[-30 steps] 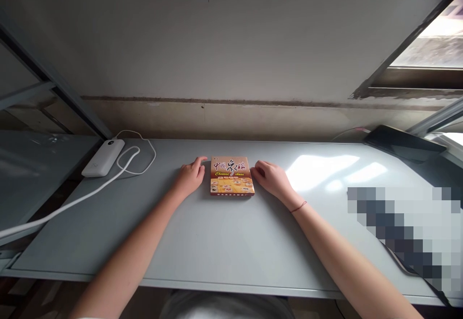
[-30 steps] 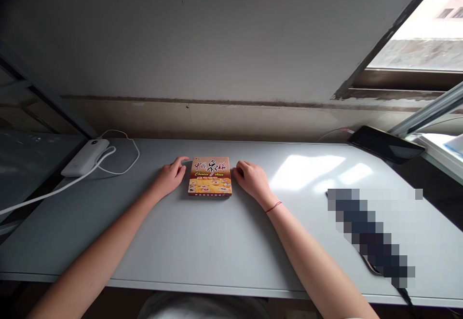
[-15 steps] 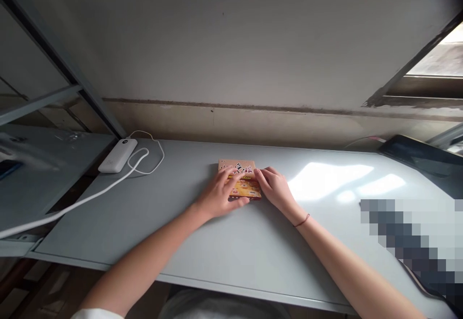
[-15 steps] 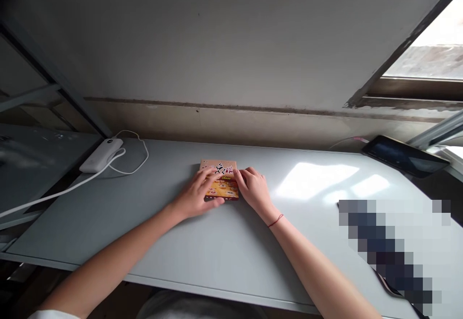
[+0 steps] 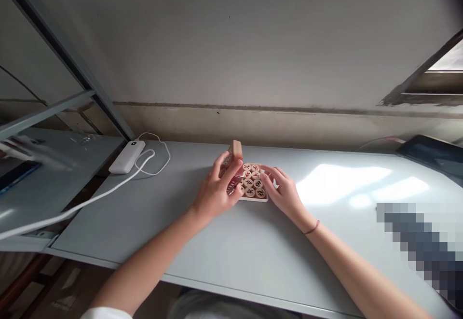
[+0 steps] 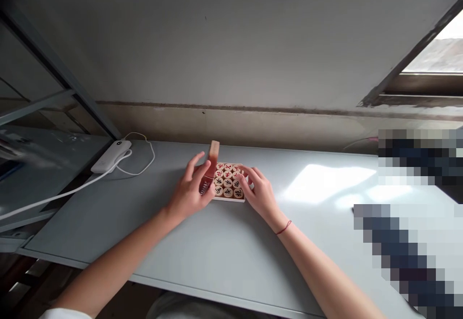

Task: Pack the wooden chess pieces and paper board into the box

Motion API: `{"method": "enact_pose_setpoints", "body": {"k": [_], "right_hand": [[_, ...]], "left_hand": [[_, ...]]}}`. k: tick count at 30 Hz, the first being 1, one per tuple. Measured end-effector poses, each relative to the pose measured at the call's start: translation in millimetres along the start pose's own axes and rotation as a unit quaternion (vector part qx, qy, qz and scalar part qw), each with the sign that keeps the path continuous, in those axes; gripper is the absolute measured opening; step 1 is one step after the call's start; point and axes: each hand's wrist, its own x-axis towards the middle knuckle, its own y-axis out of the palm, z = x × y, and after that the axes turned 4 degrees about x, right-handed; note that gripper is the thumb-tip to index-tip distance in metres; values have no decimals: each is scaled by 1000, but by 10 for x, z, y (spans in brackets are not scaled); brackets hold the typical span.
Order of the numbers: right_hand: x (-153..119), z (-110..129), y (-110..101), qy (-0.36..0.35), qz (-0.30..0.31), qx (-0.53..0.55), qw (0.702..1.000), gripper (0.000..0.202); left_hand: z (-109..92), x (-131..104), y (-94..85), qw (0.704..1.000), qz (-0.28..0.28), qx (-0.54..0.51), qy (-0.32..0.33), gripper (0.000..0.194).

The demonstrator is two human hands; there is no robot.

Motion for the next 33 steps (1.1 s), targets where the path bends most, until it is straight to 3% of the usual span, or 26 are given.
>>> {"method": "enact_pose_setpoints", "body": {"k": [4,8,12,15,19,24,28,33], "right_hand": [[10,-47,15,66,-16,-28,997,33],[21,-64,9,112,28,-57,992,32],[37,-46,-1,131,54,-71,987,37],[59,-38,-19,147,64,-70,985,39],[87,-27,-32,161,92,-71,980,42],[89,27,16,157,117,-45,980,44],[95,70,65,145,122,-38,981,43],[108,91,93,133,122,-36,983,40]], "left_hand": [[18,7,-292,997,22,42,-68,43],[123,-83,-484,988,-27,82,-129,20],[264,-184,-568,968,-46,197,-148,13],[328,-205,-517,960,-15,236,-151,16],[328,-149,-335,979,117,106,-128,30],[278,-85,-232,962,220,55,-153,42],[296,-117,-272,959,234,43,-153,43],[315,43,-237,972,174,103,-121,37]]}}
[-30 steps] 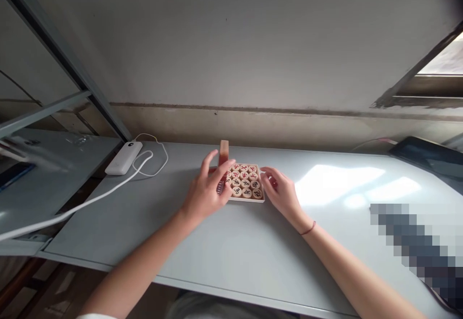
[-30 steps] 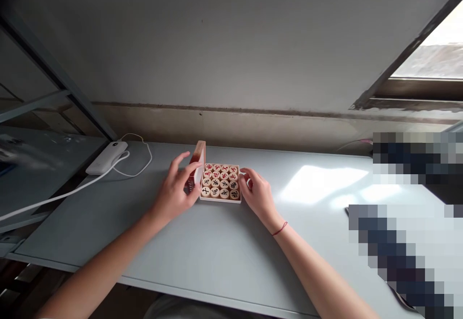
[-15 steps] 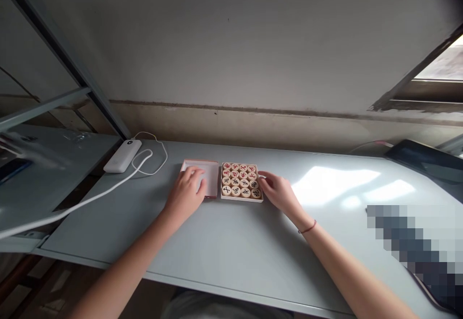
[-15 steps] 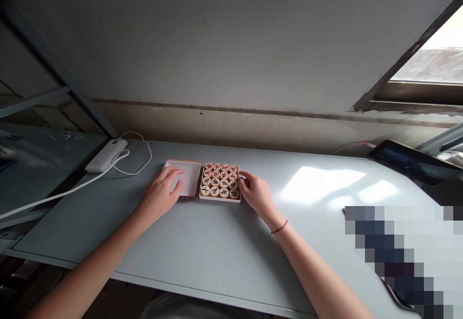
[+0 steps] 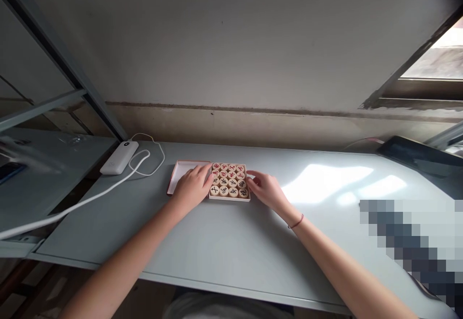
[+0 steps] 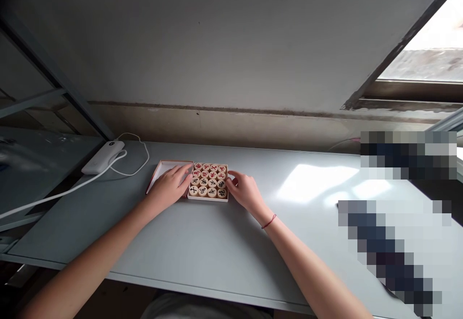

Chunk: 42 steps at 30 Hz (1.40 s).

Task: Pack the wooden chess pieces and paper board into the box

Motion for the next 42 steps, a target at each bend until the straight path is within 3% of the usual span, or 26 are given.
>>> {"method": "enact_pose_setpoints", "body": {"k": [4,9,32,42], "right_hand": [[-2,17,-2,3,6,-2,1000,41],[-9,53,-8,19,7,2,1000,41],[-51,22,-4,25,22,24,999,44],[-73,31,2,35,19,45,998,43]], "left_hand": [[-114,288,35,996,-24,86,-24,33],[-184,453,144,990,7,133,-49,27],[-263,339,227,984,0,174,-39,35],[-232,282,291,988,-83,124,-40,25]]}}
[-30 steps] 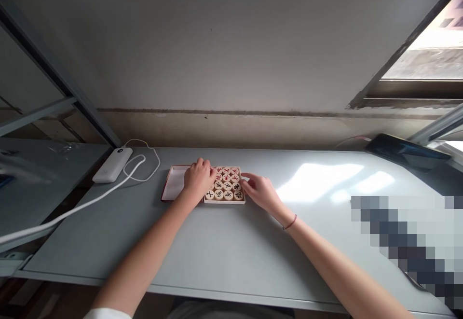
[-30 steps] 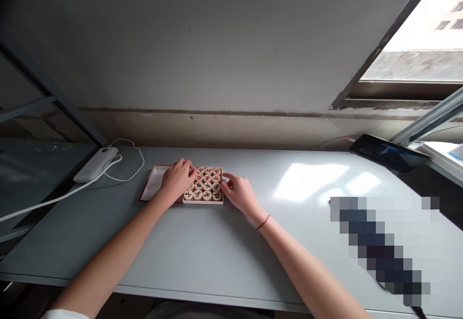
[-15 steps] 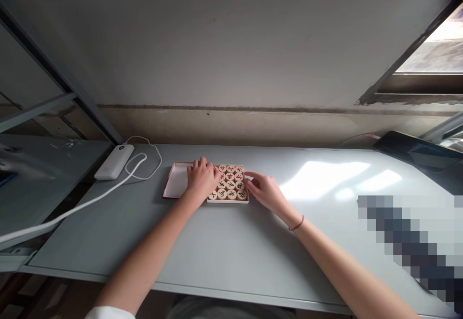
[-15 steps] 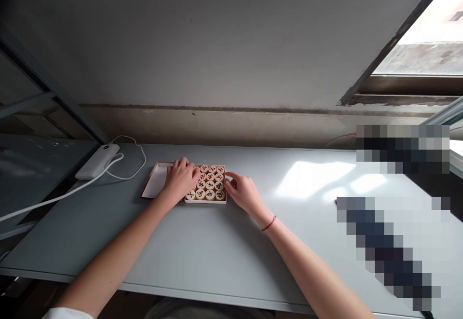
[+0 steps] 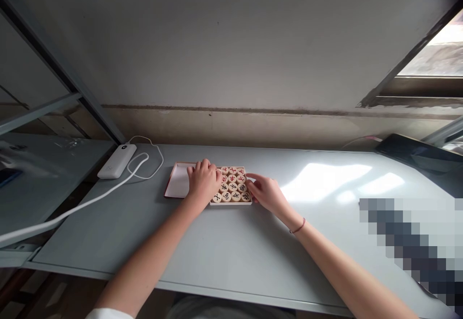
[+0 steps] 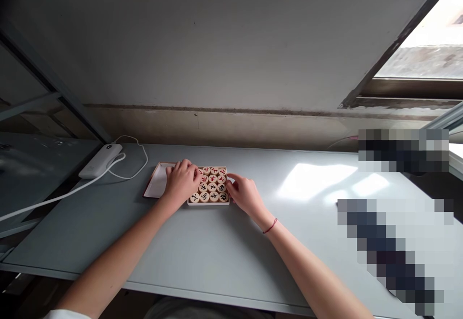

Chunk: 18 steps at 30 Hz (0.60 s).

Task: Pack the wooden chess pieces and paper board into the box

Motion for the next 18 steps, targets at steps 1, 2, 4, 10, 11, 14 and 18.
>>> {"method": "enact_pose_setpoints", "body": {"k": [1,2,4,10,11,14,18], "right_hand": [[-1,2,1,0,1,3,1000,43],[-1,2,2,0,2,5,1000,42],[2,0,2,-1,3,9,1000,41],[1,-31,-13,-11,1,27,1000,36],[-7,-32,-10,-24,-14,27,999,35],[-54,-8,25,-124,-95,8,988,35],[-124,53,96,-271,-125,0,955,32]], "left_hand": [[-4,-7,-1,1000,1,-8,1,24],[-9,-13,-2,1000,2,-15,3,23],[-12,-19,-3,999,8,-32,7,20],[62,29,-65,996,9,-93,13,10],[72,38,-96,993,-7,-112,18,10],[37,23,-211,971,-33,-233,40,11],[-137,-85,-313,885,88,-458,18,18]]}}
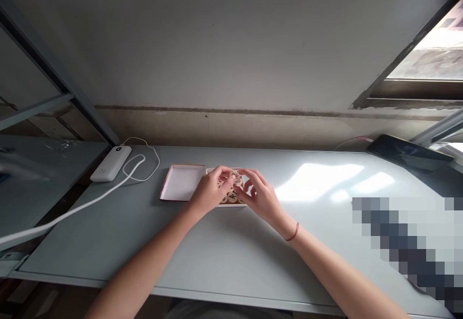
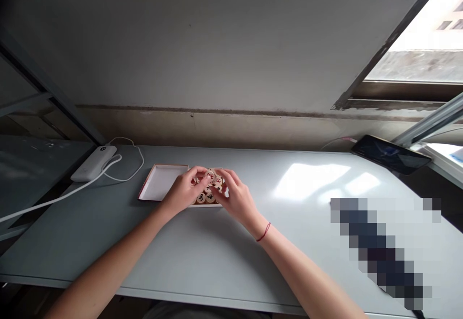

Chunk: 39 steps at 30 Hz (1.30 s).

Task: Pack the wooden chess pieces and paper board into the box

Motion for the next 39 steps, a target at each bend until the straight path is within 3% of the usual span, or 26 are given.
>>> {"method": "enact_pose_setpoints", "body": {"k": [2,4,9,14,17,20,23,26,29,32,35,39], "right_hand": [[0,4,7,-26,-4,7,1000,26],[23,-55,-11,-15,-21,0,1000,22],[121,-473,-92,68,-59,-107,990,26],[148,-778,-109,134,-32,-203,970,35],[149,-628,-123,141,-49,-145,978,38],[133,-260,-123,111,-35,4,993,34],[99,99,-81,102,-3,113,988,29],[97,216,-53,140,-1,173,975,26],[149,31,-102,150,-43,131,979,29],[208,-305,-178,149,-95,3,984,34],[219,-574,-196,159,-70,-87,981,36],[181,-695,-151,161,-26,-124,979,29]], "left_hand": [[-34,-30,67,996,27,-76,-28,21],[-18,-28,110,992,9,-115,-47,20],[103,42,113,977,-65,-194,-61,21],[138,52,150,980,-46,-189,-50,20],[128,36,190,988,-53,-146,-24,25],[114,7,207,996,-69,-32,46,24],[103,-31,218,987,-69,85,120,26],[102,-54,233,973,-70,137,172,28],[113,-40,219,960,-79,169,208,31],[136,-3,152,955,-100,190,205,27],[169,30,57,960,-116,179,183,23],[217,54,-23,965,-117,172,156,24]]}}
